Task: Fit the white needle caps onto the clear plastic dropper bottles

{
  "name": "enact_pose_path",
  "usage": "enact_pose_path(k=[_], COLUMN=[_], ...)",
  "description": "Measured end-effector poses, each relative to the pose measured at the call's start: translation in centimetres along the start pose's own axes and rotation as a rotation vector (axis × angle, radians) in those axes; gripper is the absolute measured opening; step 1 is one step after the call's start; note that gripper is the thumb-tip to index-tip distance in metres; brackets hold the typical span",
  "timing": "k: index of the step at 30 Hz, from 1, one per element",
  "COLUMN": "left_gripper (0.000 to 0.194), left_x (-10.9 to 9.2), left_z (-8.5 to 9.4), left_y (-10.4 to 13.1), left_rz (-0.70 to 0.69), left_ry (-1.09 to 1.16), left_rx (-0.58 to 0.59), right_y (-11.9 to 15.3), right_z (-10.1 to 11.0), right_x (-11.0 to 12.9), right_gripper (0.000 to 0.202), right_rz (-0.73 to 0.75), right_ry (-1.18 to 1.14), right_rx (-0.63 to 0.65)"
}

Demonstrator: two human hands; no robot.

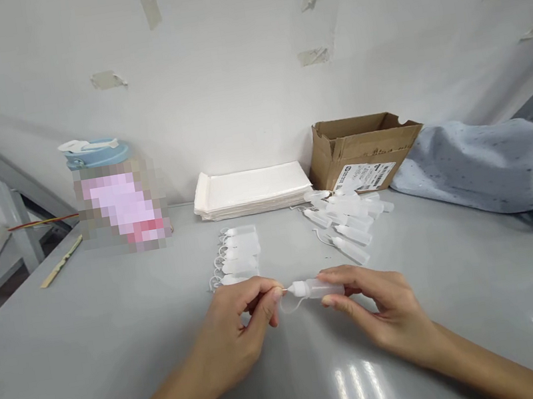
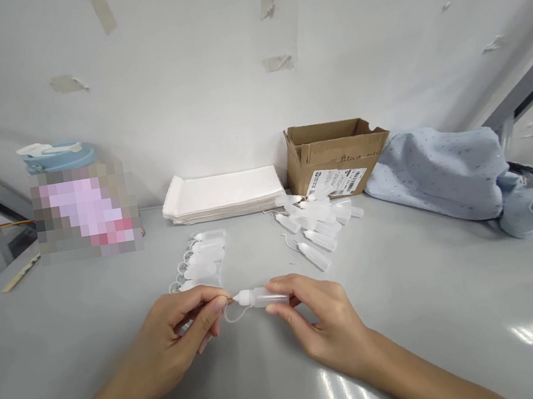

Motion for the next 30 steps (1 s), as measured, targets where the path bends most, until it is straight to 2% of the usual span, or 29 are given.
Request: enact_pose_path(k=[5,12,16,22,30], left_gripper=[0.027,0.025,0.026,0.018,0.022], left_x=[-0.3,-0.1,-0.2,0.1,0.0], left_z=[0.0,-0.1,-0.1,0.6,1.0], left_y=[0.3,0.5,0.4,0.1,-0.3], left_rz=[-0.101,-0.188,-0.17,-0.093,-0.081], left_ry=[-0.084,-0.16,-0.183,-0.196,-0.205], left_rx=[-0.013,-0.038,-0.027,-0.015,-0.032], right_y=[0.4,0.6,0.6,-0.1,-0.1], right_z=[-0.4,-0.5,-0.6,-0.7,-0.8], right_x=[0.7,1.2,1.1,0.5,0.7], right_gripper=[0.027,0.028,0.029,0.026,0.027], right_rz=[0.112,0.198,0.194,0.1,0.123], right_ry=[0.064,0.131,0.142,0.037,0.008], right_rx=[-0.02,-0.05,-0.04,-0.011,-0.002])
Point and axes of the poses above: each hand's wrist, its own y-axis away from the middle knuckle, its own z-axis out of the back of the hand, x = y × z, the point moved 4 cm from there along -y, towards the middle knuckle, and after that the axes turned 6 degrees about z, right-handed, at the moved point
